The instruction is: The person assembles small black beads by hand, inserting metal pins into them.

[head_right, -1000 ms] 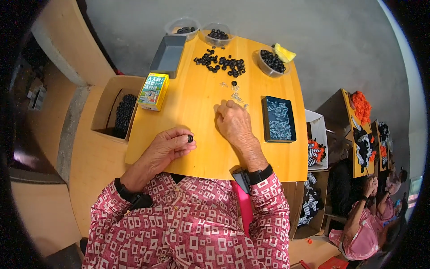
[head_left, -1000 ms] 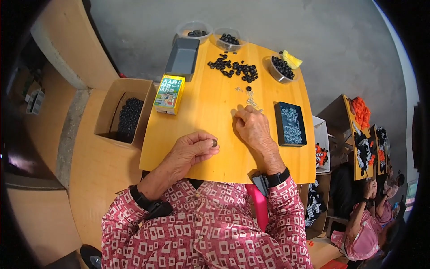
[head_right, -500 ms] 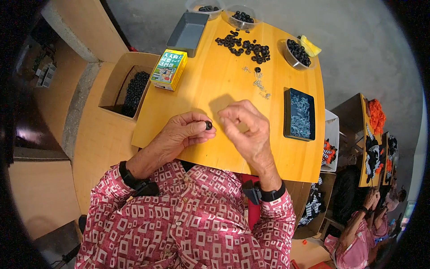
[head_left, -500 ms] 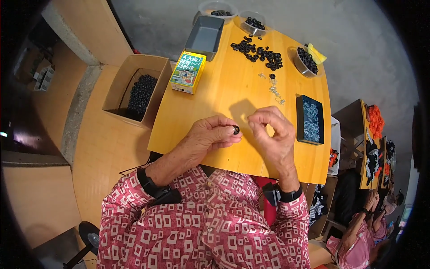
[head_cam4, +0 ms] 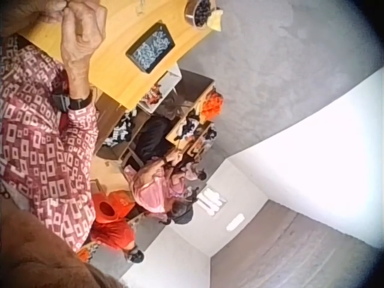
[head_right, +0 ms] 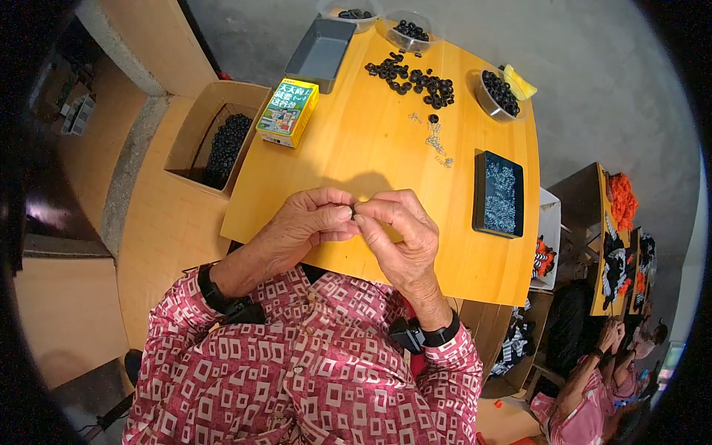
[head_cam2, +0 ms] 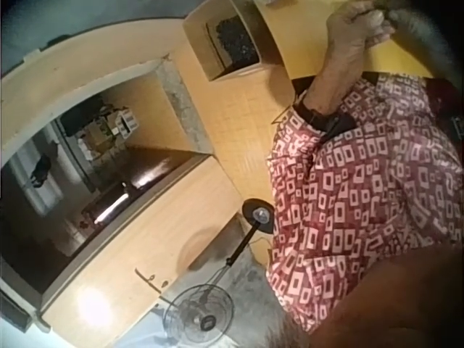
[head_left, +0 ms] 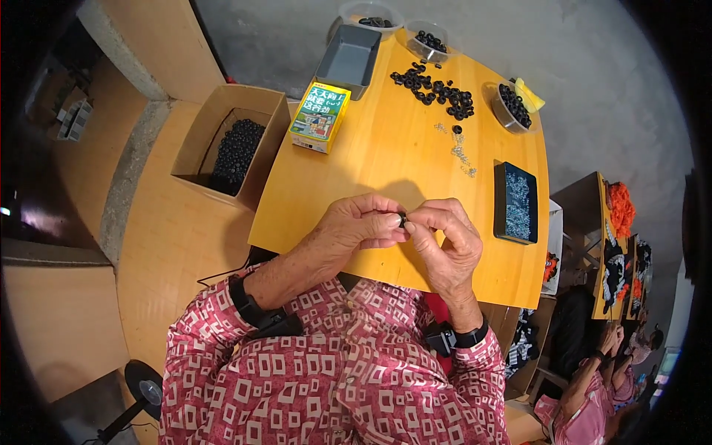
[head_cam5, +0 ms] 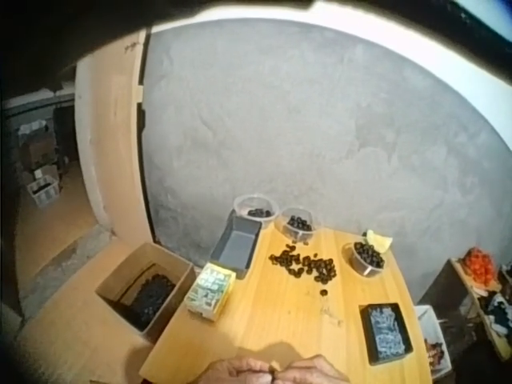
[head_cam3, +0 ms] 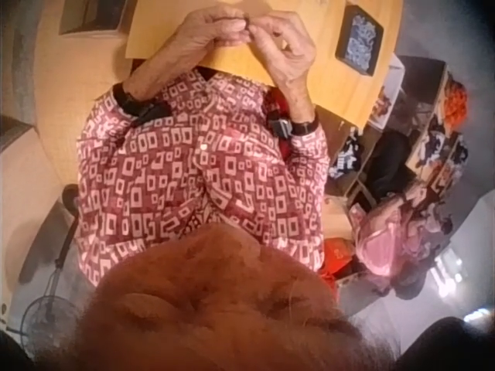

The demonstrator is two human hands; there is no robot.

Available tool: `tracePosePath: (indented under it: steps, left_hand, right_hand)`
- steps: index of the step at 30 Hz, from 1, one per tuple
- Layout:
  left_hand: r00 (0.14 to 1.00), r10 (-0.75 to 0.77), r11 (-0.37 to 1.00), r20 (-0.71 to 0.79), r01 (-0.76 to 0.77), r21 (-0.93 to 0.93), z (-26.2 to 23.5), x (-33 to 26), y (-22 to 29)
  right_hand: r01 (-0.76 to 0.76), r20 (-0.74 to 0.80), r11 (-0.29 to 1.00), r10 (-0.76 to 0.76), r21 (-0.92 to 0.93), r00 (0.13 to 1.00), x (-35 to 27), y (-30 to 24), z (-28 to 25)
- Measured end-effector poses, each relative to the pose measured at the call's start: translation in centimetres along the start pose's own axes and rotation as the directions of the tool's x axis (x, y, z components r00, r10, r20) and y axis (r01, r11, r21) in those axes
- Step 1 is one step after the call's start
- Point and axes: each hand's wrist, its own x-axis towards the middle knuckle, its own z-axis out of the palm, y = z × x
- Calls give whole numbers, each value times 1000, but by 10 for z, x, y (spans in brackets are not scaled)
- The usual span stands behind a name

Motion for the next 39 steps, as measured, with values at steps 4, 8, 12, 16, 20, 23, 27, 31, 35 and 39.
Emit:
tracePosePath:
  steps: [4, 8, 12, 16, 20, 23, 27, 31, 35, 39]
  left_hand:
    - [1000, -21, 999, 14, 21, -34, -1, 0, -1]
    - [999, -23, 997, 47, 27, -78, -2, -1, 0]
    - [999, -20, 996, 45, 24, -90, -2, -1, 0]
    - [999, -2, 993, 42, 7, -119, -4, 0, -3]
    - [999, 6, 996, 44, -2, -93, -7, 1, -1]
    - [1000, 13, 996, 25, -10, -91, -6, 1, 3]
    - [1000, -14, 998, 1, 14, -69, -5, -1, 13]
    - [1000, -23, 998, -17, 22, -65, -9, 2, 14]
    - [1000, -10, 998, -19, 9, -69, -13, 4, 16]
    - [999, 20, 996, -34, -23, -83, -19, 4, 19]
  right_hand:
    - [13, 6, 1000, -13, -13, 1000, -1, 0, -1]
    - [48, 42, 997, -45, -62, 998, -5, -1, -4]
    - [122, 20, 981, -121, -154, 993, -2, -6, -6]
    - [294, 79, 905, -283, -307, 956, -1, -2, -1]
    - [230, 120, 941, -206, -246, 971, 4, -7, -3]
    - [208, 127, 954, -184, -214, 975, 17, -10, -15]
    - [-92, -66, 938, 74, -333, 995, 68, 9, -45]
    - [-112, -74, 791, 84, -601, 994, 119, 75, -69]
    - [-246, -137, 668, 212, -703, 968, 149, 108, -73]
    - [-335, -222, 650, 252, -683, 942, 162, 130, -75]
